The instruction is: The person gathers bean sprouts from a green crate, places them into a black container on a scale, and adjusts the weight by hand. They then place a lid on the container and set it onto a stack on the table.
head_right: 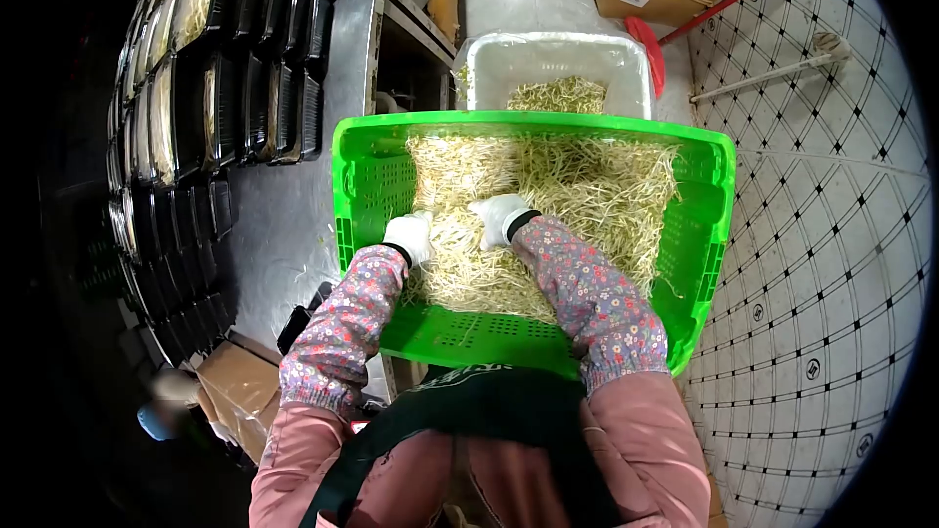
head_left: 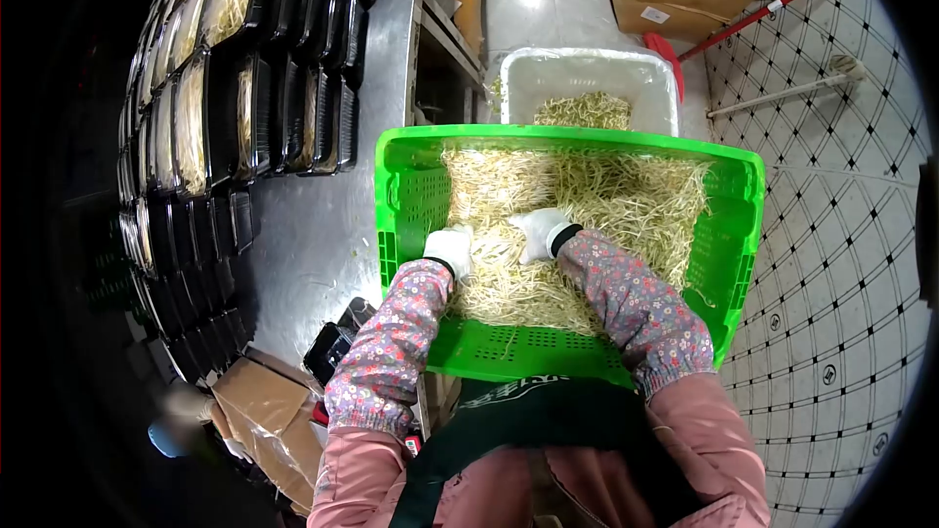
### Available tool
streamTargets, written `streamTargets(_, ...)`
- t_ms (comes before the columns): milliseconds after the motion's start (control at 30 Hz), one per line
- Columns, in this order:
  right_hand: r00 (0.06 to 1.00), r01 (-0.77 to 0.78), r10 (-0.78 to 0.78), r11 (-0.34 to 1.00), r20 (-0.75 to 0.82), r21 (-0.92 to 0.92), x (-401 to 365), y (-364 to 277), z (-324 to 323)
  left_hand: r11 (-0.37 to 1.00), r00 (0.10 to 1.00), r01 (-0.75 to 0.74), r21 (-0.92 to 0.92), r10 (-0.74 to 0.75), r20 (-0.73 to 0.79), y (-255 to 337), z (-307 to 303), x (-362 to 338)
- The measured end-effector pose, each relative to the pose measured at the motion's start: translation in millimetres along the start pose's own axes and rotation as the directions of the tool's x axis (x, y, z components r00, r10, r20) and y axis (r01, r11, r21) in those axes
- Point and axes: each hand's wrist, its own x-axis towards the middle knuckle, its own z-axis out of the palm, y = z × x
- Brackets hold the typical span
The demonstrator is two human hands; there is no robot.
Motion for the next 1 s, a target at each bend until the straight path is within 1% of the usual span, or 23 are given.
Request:
streamTargets(100,0.997,-0.005,0.005,1.000,-0.080,-0.001,-14,-14,-14,0.984,0.994,0.104,-0.142,-0.107,-0.008,9,-31,-26)
streamTargets(133,0.994,0.026,-0.027,1.000,-0.109,-0.014,-24,-20,-26,0.982,0.986,0.097,-0.162,-0.118,-0.122,11,-32,-32)
streamTargets(167,0.989,0.053,-0.056,0.998,-0.140,-0.028,-36,-26,-39,0.977,0.982,0.091,-0.191,-0.120,-0.144,11,-35,-40)
streamTargets(267,0.921,0.131,-0.164,0.985,-0.353,-0.116,-79,-29,-66,0.958,0.944,-0.014,-0.286,-0.081,-0.319,38,-75,-70)
streamTargets(333,0.890,0.122,-0.198,0.971,-0.410,-0.205,-115,-26,-91,0.942,0.900,-0.122,-0.313,-0.028,-0.434,62,-88,-69)
streamTargets(367,0.901,0.032,-0.128,0.973,-0.414,-0.230,-139,-27,-105,0.936,0.881,-0.164,-0.312,-0.003,-0.473,74,-88,-59)
streamTargets(400,0.832,0.042,-0.173,0.967,-0.527,-0.250,-148,-11,-100,0.928,0.860,-0.207,-0.309,0.022,-0.510,88,-88,-49)
streamTargets(433,0.828,-0.041,-0.124,0.959,-0.547,-0.280,-159,0,-99,0.924,0.823,-0.211,-0.318,-0.008,-0.568,108,-91,-42)
streamTargets(467,0.818,-0.122,-0.080,0.944,-0.570,-0.307,-170,10,-97,0.931,0.844,-0.167,-0.324,-0.035,-0.535,129,-96,-33)
streamTargets(500,0.784,-0.160,-0.086,0.929,-0.615,-0.334,-174,24,-87,0.935,0.806,-0.184,-0.302,-0.032,-0.591,142,-79,-14)
streamTargets(567,0.827,-0.276,0.076,0.918,-0.557,-0.284,-183,42,-44,0.929,0.758,-0.246,-0.278,0.006,-0.652,164,-17,24)
streamTargets(600,0.846,-0.306,0.118,0.906,-0.521,-0.293,-193,49,-14,0.936,0.790,-0.291,-0.199,0.118,-0.601,179,-9,2)
streamTargets(633,0.870,-0.282,0.104,0.907,-0.482,-0.313,-212,46,9,0.883,0.811,-0.395,-0.253,0.206,-0.548,188,19,-14)
streamTargets(667,0.894,-0.254,0.090,0.909,-0.440,-0.329,-231,39,33,0.925,0.858,-0.356,-0.131,0.269,-0.437,195,32,-41)
streamTargets(700,0.912,-0.250,0.123,0.923,-0.391,-0.292,-249,29,51,0.912,0.885,-0.399,-0.096,0.356,-0.301,193,36,-64)
streamTargets(733,0.929,-0.246,0.153,0.936,-0.338,-0.251,-266,20,68,0.874,0.857,-0.480,-0.079,0.447,-0.257,185,36,-81)
streamTargets(800,0.965,-0.129,0.090,0.981,-0.247,-0.144,-291,24,101,0.796,0.804,-0.592,-0.129,0.573,-0.158,168,29,-104)
streamTargets(833,0.973,-0.110,0.077,0.983,-0.219,-0.146,-302,19,94,0.732,0.762,-0.639,-0.235,0.644,-0.068,156,27,-105)
streamTargets(867,0.982,-0.075,0.072,0.997,-0.175,-0.014,-304,27,89,0.662,0.702,-0.665,-0.345,0.712,0.013,146,23,-104)
streamTargets(900,0.990,-0.044,0.060,0.992,-0.129,0.122,-304,39,79,0.615,0.662,-0.594,-0.518,0.740,0.119,140,-7,-107)
streamTargets(933,0.995,-0.021,0.044,0.966,-0.085,0.257,-300,51,66,0.649,0.650,-0.503,-0.571,0.720,0.245,133,-25,-98)
streamTargets(967,0.983,-0.151,0.174,0.949,-0.058,0.275,-302,35,22,0.678,0.733,-0.471,-0.565,0.657,0.178,130,-35,-82)
streamTargets(1000,0.959,-0.107,0.169,0.960,-0.228,0.260,-289,51,16,0.702,0.804,-0.437,-0.562,0.585,0.106,129,-43,-64)
